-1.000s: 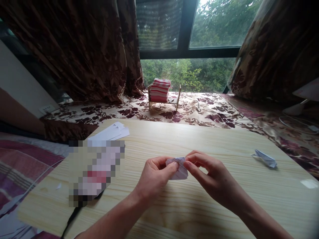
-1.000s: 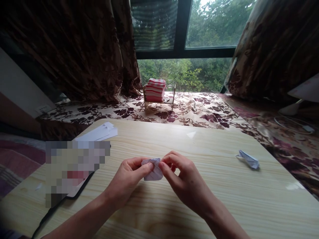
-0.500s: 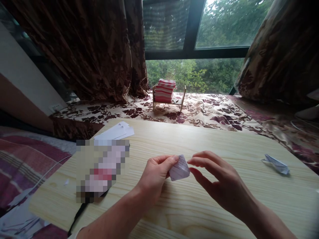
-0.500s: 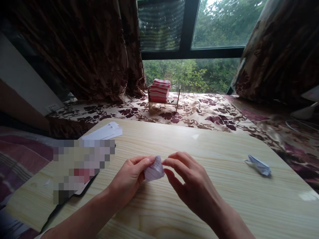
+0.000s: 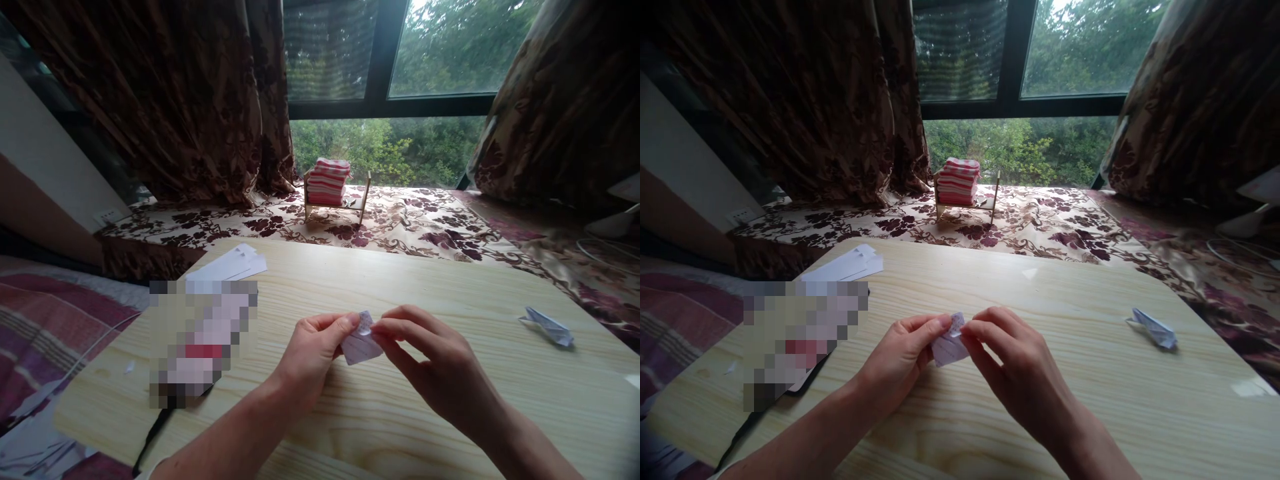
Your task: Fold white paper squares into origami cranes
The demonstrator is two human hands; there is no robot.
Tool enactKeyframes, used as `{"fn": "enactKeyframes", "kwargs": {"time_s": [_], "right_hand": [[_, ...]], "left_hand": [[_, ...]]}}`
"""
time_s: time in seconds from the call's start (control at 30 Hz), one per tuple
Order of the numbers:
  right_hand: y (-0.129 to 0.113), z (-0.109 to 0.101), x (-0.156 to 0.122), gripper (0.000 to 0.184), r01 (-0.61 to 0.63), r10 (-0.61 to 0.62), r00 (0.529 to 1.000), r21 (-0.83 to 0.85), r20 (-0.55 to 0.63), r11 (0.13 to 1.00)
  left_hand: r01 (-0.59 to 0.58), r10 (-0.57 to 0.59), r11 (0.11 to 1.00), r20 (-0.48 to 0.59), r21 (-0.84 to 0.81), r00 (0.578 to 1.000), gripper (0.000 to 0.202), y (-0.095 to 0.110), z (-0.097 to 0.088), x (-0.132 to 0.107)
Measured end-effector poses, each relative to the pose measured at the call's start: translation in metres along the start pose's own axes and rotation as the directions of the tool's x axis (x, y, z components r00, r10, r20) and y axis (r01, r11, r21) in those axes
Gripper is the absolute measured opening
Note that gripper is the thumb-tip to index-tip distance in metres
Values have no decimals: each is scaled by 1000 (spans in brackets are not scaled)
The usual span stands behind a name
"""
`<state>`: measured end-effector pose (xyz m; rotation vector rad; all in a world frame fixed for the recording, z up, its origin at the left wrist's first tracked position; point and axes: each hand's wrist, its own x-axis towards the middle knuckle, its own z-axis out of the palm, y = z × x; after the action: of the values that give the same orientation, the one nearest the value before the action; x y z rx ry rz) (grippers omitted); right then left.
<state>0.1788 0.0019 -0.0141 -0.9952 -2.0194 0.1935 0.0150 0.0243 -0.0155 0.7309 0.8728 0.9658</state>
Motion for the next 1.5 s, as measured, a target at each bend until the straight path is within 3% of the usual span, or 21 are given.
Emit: {"fn": "enactKeyframes", "kwargs": {"time_s": [0.27,0.63,1.17,1.33,1.5], "right_hand": [[0,1,-1,6,-149,149,989,88,9,985],[-3,1,2,7,-299,296,954,211,50,931],[0,5,-1,8,-380,382,924,213,33,900],[3,4,0,12,-492,495,864,354,88,795],[4,0,1,21,-576,533,813,457,233,678]], "left_hand": [[23,-27,998,83,51,996,22,1,0,-2],[-7,2,998,101,54,995,22,-1,-1,-1],[40,-46,998,134,49,990,23,-1,0,-3],[33,-42,998,151,58,988,22,-2,-1,-3],[61,-74,994,152,89,986,23,-1,0,-5]]}}
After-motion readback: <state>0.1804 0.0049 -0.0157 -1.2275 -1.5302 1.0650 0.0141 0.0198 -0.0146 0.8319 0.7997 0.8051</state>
